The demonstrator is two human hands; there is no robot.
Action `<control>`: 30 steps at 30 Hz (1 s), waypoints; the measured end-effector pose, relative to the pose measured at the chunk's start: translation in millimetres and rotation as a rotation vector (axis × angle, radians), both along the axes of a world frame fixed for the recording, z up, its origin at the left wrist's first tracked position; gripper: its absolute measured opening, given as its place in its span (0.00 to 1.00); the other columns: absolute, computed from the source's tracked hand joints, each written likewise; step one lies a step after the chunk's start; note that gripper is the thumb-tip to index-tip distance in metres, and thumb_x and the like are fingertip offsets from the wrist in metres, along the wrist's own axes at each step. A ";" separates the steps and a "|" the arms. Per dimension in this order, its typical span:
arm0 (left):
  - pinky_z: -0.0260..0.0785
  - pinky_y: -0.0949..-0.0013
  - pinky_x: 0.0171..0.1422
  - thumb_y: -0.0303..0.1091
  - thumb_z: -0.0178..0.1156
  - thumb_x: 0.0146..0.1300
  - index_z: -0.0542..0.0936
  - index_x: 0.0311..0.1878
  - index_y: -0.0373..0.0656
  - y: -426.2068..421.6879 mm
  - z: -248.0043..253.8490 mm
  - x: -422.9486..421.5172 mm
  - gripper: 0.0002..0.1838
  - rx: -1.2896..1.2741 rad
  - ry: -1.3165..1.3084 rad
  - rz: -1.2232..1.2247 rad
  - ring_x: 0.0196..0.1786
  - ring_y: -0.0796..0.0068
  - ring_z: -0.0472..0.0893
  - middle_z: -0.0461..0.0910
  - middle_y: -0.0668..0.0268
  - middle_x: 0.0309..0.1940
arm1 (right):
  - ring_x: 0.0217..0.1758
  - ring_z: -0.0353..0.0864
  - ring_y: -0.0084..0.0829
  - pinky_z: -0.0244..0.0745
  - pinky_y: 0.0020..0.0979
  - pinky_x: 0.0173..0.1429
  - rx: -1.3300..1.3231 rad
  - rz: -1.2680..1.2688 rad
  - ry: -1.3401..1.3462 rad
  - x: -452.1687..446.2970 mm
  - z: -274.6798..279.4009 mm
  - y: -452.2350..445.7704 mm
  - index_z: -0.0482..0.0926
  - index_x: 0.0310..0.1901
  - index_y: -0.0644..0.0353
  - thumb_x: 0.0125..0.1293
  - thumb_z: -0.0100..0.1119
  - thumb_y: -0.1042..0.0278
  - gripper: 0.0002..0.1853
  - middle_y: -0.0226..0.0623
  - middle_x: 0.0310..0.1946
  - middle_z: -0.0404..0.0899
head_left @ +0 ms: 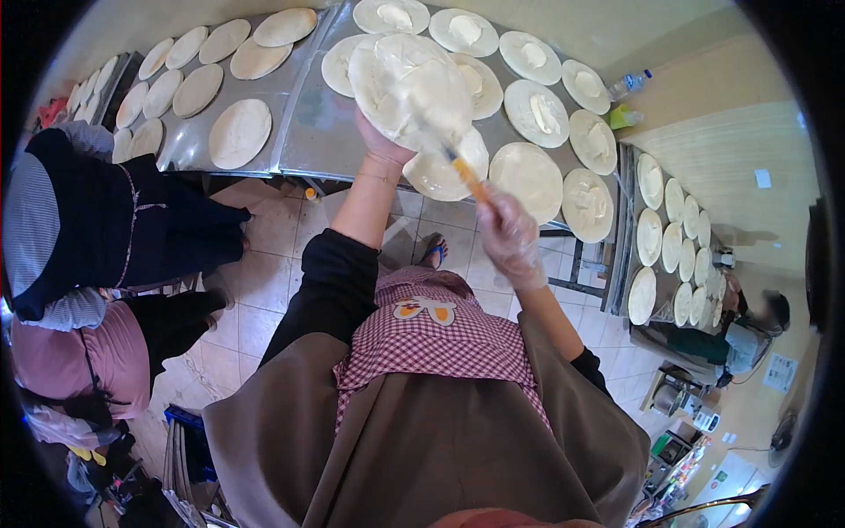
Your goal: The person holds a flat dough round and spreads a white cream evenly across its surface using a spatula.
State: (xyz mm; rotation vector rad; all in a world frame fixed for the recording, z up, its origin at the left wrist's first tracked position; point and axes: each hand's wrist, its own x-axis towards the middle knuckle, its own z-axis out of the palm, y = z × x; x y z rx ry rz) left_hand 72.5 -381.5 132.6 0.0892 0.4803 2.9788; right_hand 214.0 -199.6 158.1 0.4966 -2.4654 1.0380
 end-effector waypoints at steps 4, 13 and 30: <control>0.61 0.46 0.70 0.59 0.37 0.68 0.62 0.70 0.47 -1.1 -14.1 -12.9 0.34 0.541 0.216 -0.221 0.67 0.52 0.67 0.66 0.57 0.67 | 0.34 0.82 0.46 0.77 0.38 0.36 -0.135 -0.168 -0.212 -24.8 -2.3 1.3 0.77 0.49 0.62 0.64 0.57 0.75 0.12 0.48 0.35 0.80; 0.64 0.48 0.69 0.54 0.38 0.69 0.65 0.67 0.44 1.0 -23.4 -15.3 0.31 0.261 0.017 -0.081 0.65 0.52 0.70 0.69 0.54 0.64 | 0.28 0.80 0.45 0.75 0.39 0.31 0.082 0.071 0.001 -0.2 3.6 -11.3 0.75 0.50 0.60 0.61 0.60 0.75 0.15 0.46 0.31 0.79; 0.64 0.52 0.69 0.55 0.38 0.70 0.63 0.69 0.43 11.9 3.7 0.6 0.32 -0.040 -0.001 0.018 0.63 0.56 0.73 0.70 0.56 0.63 | 0.26 0.79 0.44 0.74 0.40 0.29 0.123 -0.023 0.099 -27.7 22.7 -7.7 0.75 0.51 0.60 0.60 0.61 0.77 0.17 0.43 0.27 0.76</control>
